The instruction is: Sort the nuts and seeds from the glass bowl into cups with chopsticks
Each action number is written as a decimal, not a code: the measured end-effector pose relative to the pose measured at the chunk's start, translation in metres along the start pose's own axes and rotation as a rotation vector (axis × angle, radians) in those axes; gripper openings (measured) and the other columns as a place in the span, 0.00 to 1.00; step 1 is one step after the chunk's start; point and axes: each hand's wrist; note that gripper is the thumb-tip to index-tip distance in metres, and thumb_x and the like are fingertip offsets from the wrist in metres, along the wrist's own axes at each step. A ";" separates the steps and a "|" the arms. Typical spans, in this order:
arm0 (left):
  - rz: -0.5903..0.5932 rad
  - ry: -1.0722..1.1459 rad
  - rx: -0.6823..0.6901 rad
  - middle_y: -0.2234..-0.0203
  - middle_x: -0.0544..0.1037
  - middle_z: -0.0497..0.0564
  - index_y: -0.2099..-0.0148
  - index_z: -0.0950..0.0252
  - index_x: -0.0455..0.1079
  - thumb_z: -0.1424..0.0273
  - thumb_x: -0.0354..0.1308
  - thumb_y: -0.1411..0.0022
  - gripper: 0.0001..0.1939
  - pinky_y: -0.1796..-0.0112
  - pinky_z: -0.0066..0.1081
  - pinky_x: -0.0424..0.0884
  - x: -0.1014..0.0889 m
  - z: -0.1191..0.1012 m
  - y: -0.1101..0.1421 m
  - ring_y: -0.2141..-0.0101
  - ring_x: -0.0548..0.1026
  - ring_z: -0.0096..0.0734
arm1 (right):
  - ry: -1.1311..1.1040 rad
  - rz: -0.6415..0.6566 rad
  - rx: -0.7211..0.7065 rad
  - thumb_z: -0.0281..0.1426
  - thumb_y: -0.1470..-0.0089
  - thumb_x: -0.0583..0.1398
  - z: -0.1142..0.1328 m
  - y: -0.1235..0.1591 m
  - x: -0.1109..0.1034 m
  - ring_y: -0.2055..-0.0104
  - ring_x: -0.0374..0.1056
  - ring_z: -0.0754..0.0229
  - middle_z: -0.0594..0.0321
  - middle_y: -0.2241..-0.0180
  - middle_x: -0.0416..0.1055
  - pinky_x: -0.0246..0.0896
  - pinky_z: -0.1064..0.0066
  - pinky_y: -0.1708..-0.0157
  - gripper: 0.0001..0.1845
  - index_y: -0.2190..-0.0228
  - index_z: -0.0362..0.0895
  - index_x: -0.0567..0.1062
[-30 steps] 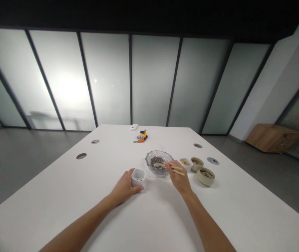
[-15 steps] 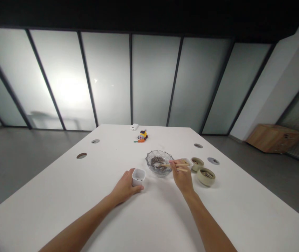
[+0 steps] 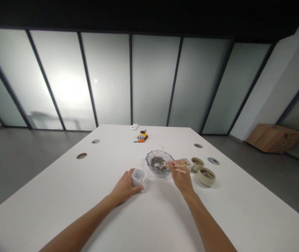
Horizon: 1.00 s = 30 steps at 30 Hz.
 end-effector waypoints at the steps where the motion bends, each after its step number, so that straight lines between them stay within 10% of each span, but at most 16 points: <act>1: 0.000 0.000 0.000 0.49 0.76 0.55 0.43 0.61 0.67 0.61 0.68 0.43 0.28 0.47 0.38 0.66 0.000 0.000 0.000 0.47 0.72 0.48 | -0.005 -0.002 0.007 0.46 0.29 0.54 0.000 0.000 0.000 0.70 0.71 0.55 0.61 0.74 0.75 0.63 0.63 0.65 0.24 0.72 0.47 0.75; 30: -0.001 -0.006 0.008 0.48 0.76 0.56 0.42 0.62 0.67 0.60 0.68 0.43 0.29 0.47 0.38 0.66 0.001 0.003 -0.001 0.46 0.71 0.48 | 0.055 -0.013 0.051 0.52 0.29 0.50 -0.009 0.001 -0.001 0.69 0.70 0.53 0.60 0.74 0.74 0.62 0.62 0.65 0.29 0.73 0.48 0.75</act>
Point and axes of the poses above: each hand's wrist, its own y-axis away from the middle knuckle, its own x-axis out of the palm, z = x × y
